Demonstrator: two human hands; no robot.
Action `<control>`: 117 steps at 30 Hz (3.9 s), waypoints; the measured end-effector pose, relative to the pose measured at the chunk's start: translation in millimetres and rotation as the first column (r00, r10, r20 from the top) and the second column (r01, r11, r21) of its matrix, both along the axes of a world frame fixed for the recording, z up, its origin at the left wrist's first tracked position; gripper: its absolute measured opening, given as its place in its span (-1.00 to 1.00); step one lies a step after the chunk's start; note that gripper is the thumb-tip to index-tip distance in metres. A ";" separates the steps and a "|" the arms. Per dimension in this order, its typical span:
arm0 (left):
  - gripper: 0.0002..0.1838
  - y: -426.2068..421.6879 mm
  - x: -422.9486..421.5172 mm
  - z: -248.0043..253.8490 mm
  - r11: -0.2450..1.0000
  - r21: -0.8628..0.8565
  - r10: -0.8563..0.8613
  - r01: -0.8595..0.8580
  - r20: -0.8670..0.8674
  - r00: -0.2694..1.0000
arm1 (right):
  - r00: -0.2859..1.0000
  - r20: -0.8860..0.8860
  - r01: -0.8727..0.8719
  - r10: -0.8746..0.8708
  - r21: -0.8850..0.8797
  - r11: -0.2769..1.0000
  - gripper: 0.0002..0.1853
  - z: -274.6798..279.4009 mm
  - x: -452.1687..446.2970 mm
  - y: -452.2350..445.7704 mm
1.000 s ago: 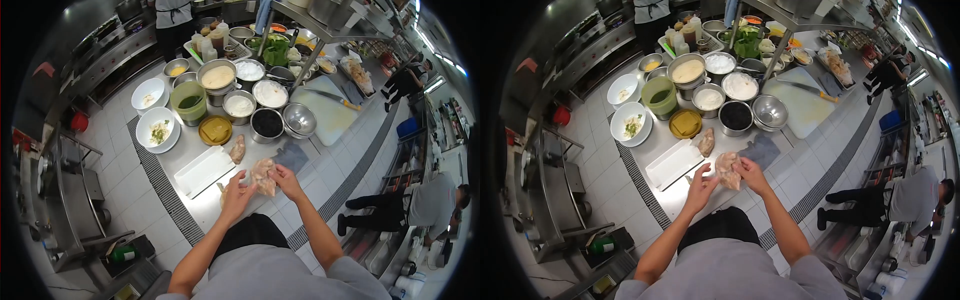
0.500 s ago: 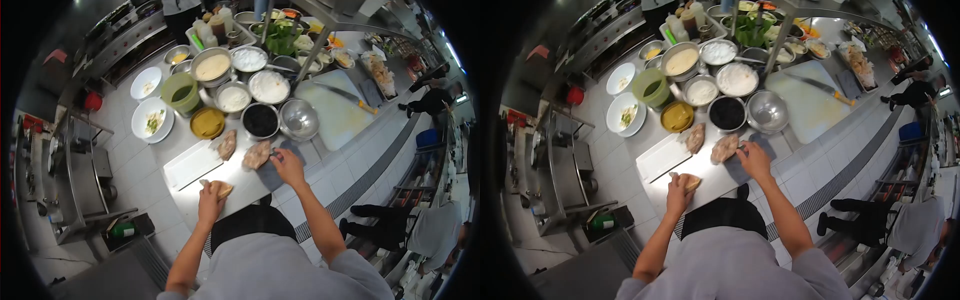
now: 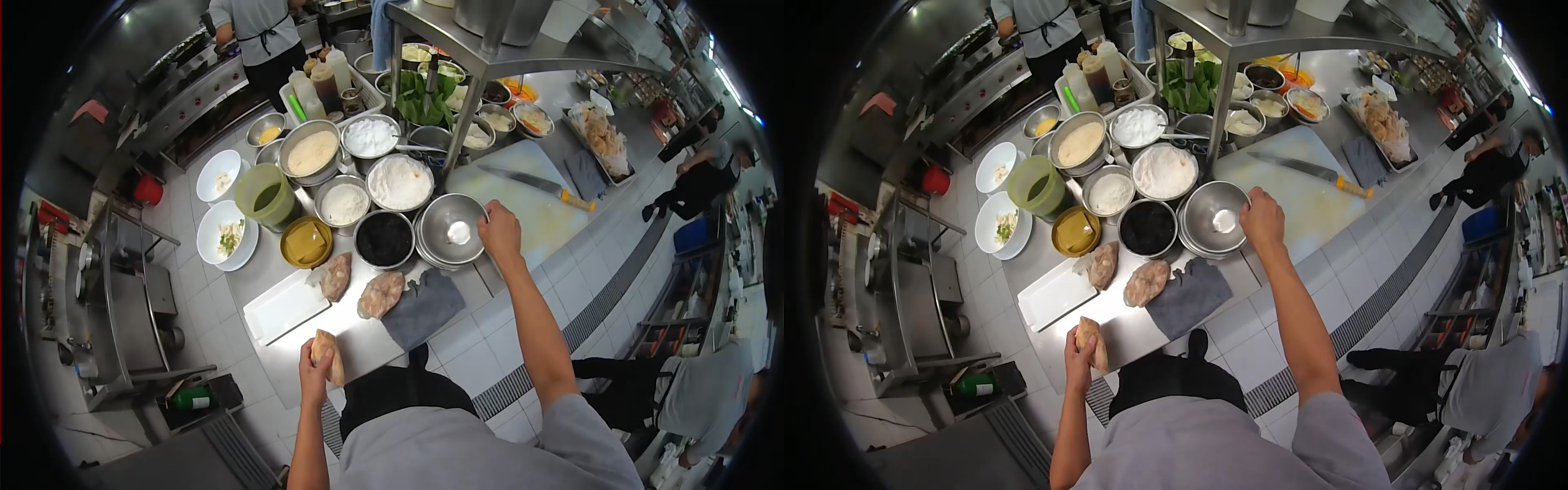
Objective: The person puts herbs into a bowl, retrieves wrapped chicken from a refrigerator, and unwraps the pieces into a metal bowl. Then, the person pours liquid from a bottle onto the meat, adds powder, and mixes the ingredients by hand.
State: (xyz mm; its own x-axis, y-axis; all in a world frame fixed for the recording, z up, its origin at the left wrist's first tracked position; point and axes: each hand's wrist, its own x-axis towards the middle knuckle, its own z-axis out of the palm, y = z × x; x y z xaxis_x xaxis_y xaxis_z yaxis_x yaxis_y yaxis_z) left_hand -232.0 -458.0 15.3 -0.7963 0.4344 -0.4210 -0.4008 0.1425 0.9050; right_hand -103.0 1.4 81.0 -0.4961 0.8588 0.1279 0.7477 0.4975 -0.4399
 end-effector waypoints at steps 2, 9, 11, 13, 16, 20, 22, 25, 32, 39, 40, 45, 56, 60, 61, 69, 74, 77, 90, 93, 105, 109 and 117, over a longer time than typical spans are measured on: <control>-0.56 7.8 4.7 30.0 0.992 0.125 0.015 -0.029 0.109 0.994 | 0.972 -0.159 -0.137 0.175 0.226 0.964 -0.85 33.0 -0.7 -16.4; -0.56 24.8 -26.3 33.3 0.952 0.257 -0.213 0.168 0.161 0.964 | 0.893 -0.400 0.003 0.205 0.461 0.888 -0.89 42.3 10.3 -54.8; -0.58 41.6 -39.2 57.6 0.917 0.310 -0.298 0.250 0.115 0.948 | 0.789 -0.613 0.073 -0.050 0.012 0.997 -0.85 34.3 -7.7 -72.1; -0.63 58.3 -49.3 73.9 0.899 0.367 -0.288 0.238 0.088 0.954 | 0.740 -0.654 -0.003 -0.158 -0.238 0.971 -0.78 3.6 -33.7 -87.2; -0.67 88.4 -59.5 103.5 0.844 0.406 -0.370 0.350 -0.031 0.929 | 0.772 -0.577 -0.052 -0.266 -0.475 0.879 -0.77 -55.3 -72.7 -103.5; -0.68 132.7 -48.0 140.7 0.847 0.456 -0.352 0.271 0.099 0.931 | 0.891 -0.397 0.091 -0.221 -0.321 0.943 -0.54 1.4 -53.4 -133.6; -0.68 157.4 -44.6 139.2 0.831 0.387 -0.412 0.399 -0.054 0.910 | 0.865 -0.476 -0.037 -0.157 -0.373 0.927 -0.50 31.4 -32.2 -137.0; -0.70 201.9 -30.9 135.4 0.812 0.349 -0.454 0.467 -0.125 0.882 | 0.712 -0.702 -0.462 0.018 -0.449 0.765 -0.35 76.2 -1.8 -142.8; -0.73 317.4 48.8 134.8 0.800 0.262 -0.428 0.540 -0.382 0.819 | 0.573 -0.812 -0.501 0.116 -0.235 0.833 -0.29 64.0 45.9 -83.1; -0.68 391.3 116.1 108.2 0.891 0.163 -0.230 0.423 -0.642 0.732 | 0.801 -0.596 -0.251 0.051 -0.257 0.933 -0.43 47.9 98.7 -18.1; -0.68 398.8 122.3 104.5 0.895 0.160 -0.227 0.415 -0.638 0.736 | 0.801 -0.597 -0.229 0.039 -0.247 0.942 -0.45 43.5 102.4 -11.5; -0.64 424.0 142.1 88.3 0.914 0.157 -0.211 0.375 -0.604 0.768 | 0.813 -0.579 -0.222 0.055 -0.221 0.950 -0.50 28.2 119.6 18.9; -0.35 444.5 120.5 73.4 0.664 -0.119 -0.672 0.738 -0.527 0.520 | 0.816 -0.571 -0.333 0.084 -0.347 0.877 -0.53 29.9 152.9 49.6; -0.42 462.0 118.9 94.7 0.611 -0.465 -0.746 0.641 -0.608 0.271 | 0.780 -0.594 -0.275 0.196 -0.045 0.960 -0.55 -3.4 141.6 56.5; -0.42 465.2 119.7 92.4 0.613 -0.464 -0.747 0.639 -0.603 0.279 | 0.782 -0.590 -0.281 0.198 -0.051 0.958 -0.55 -2.5 139.9 57.6; -0.48 494.0 117.0 50.0 0.691 -0.407 -0.718 0.597 -0.477 0.506 | 0.894 -0.399 -0.176 0.203 0.104 0.979 -0.39 -2.5 118.6 78.3; -0.59 474.2 121.5 112.6 0.653 -0.444 -0.751 0.614 -0.489 0.445 | 0.928 -0.331 -0.135 0.172 0.132 0.982 -0.56 -22.4 100.0 94.1; -0.57 466.3 114.2 101.8 0.686 -0.246 -0.706 0.684 -0.453 0.544 | 0.869 -0.475 -0.107 0.139 0.094 0.990 -0.73 -9.1 95.8 96.1; -0.35 364.5 107.4 155.4 0.776 0.630 -0.343 0.040 0.368 0.864 | 0.660 -0.736 -0.558 -0.148 -0.613 0.560 -0.66 100.0 71.9 43.1; -0.41 330.6 90.5 134.3 0.656 0.744 -0.361 -0.125 0.455 0.814 | 0.719 -0.682 -0.643 0.131 -0.583 0.496 -0.62 112.5 53.3 5.7; -0.62 97.6 46.5 93.7 0.664 0.617 -0.018 -0.421 0.577 0.817 | 0.905 -0.273 -0.397 0.325 -0.274 0.876 -0.54 22.7 -57.6 -67.0; -0.51 42.2 47.0 74.9 0.697 0.471 0.158 -0.541 0.635 0.756 | 0.906 -0.299 -0.388 0.300 -0.304 0.870 -0.63 -13.5 -81.8 -81.9; -0.52 39.6 18.4 90.4 0.716 0.469 0.112 -0.517 0.655 0.748 | 0.914 -0.317 -0.371 0.255 -0.393 0.841 -0.73 63.4 -4.6 -91.5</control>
